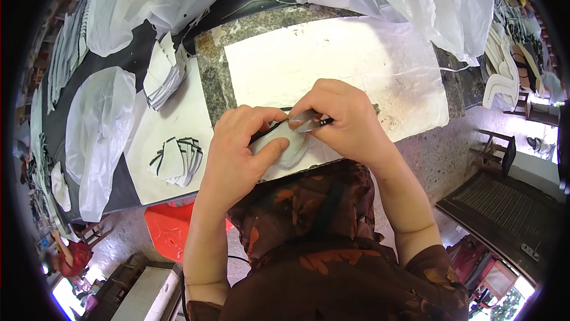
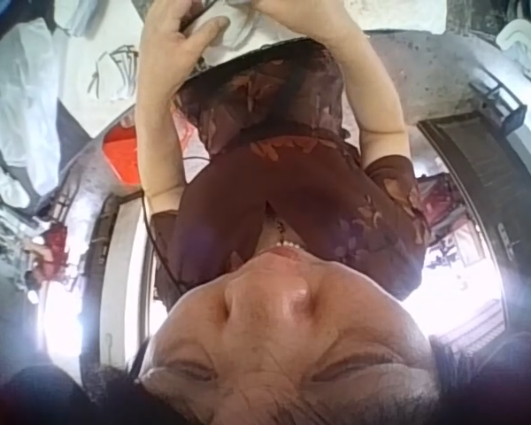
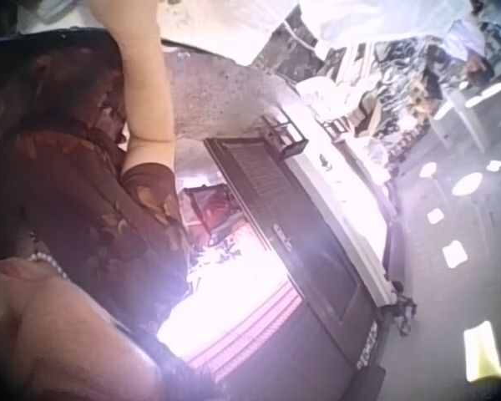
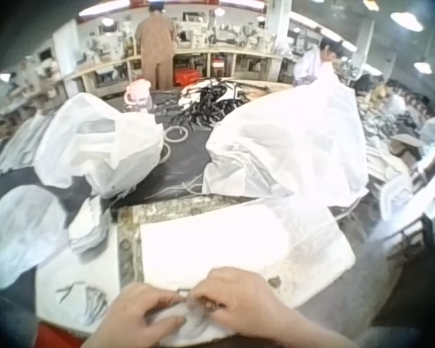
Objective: Trimming excess material and threads from shoe upper components using a pair of snips.
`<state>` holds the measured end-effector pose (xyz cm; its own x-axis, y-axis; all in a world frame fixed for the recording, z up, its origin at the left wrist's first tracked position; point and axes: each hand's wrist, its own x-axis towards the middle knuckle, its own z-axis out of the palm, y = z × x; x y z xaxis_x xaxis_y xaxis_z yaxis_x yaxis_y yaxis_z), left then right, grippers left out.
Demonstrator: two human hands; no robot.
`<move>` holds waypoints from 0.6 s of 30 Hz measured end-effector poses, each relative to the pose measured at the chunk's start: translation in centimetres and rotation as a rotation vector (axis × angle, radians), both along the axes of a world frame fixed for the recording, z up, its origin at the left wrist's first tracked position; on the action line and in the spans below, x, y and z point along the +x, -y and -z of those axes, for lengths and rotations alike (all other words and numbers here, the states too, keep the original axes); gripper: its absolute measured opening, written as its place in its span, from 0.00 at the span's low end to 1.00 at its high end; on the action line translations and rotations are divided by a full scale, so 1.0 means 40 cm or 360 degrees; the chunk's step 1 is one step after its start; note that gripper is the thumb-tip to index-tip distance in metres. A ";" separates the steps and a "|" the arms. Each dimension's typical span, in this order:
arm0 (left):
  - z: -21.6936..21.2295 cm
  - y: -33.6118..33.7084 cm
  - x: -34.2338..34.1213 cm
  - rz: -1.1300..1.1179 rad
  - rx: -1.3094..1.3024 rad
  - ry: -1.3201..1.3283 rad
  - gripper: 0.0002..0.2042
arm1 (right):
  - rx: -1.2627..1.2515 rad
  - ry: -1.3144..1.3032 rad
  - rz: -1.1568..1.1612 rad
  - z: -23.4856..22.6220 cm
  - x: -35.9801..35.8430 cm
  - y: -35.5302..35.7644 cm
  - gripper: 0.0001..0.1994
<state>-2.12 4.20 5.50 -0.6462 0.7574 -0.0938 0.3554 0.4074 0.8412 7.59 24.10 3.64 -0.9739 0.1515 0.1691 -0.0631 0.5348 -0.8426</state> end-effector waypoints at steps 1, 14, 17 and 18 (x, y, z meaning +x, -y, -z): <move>0.003 0.001 -0.002 -0.0004 0.0000 -0.0033 0.15 | 0.0048 -0.0048 0.0026 0.007 0.003 0.002 0.07; -0.009 -0.011 -0.032 0.0007 0.0082 0.0023 0.13 | -0.0520 0.0088 -0.0062 -0.015 -0.018 0.000 0.10; 0.003 -0.005 -0.040 -0.0099 0.0147 0.0158 0.10 | -0.0442 -0.0087 -0.0184 -0.019 -0.024 -0.026 0.12; 0.002 -0.007 -0.042 -0.0131 0.0166 0.0253 0.10 | -0.0443 -0.0087 -0.0184 -0.020 -0.019 -0.035 0.12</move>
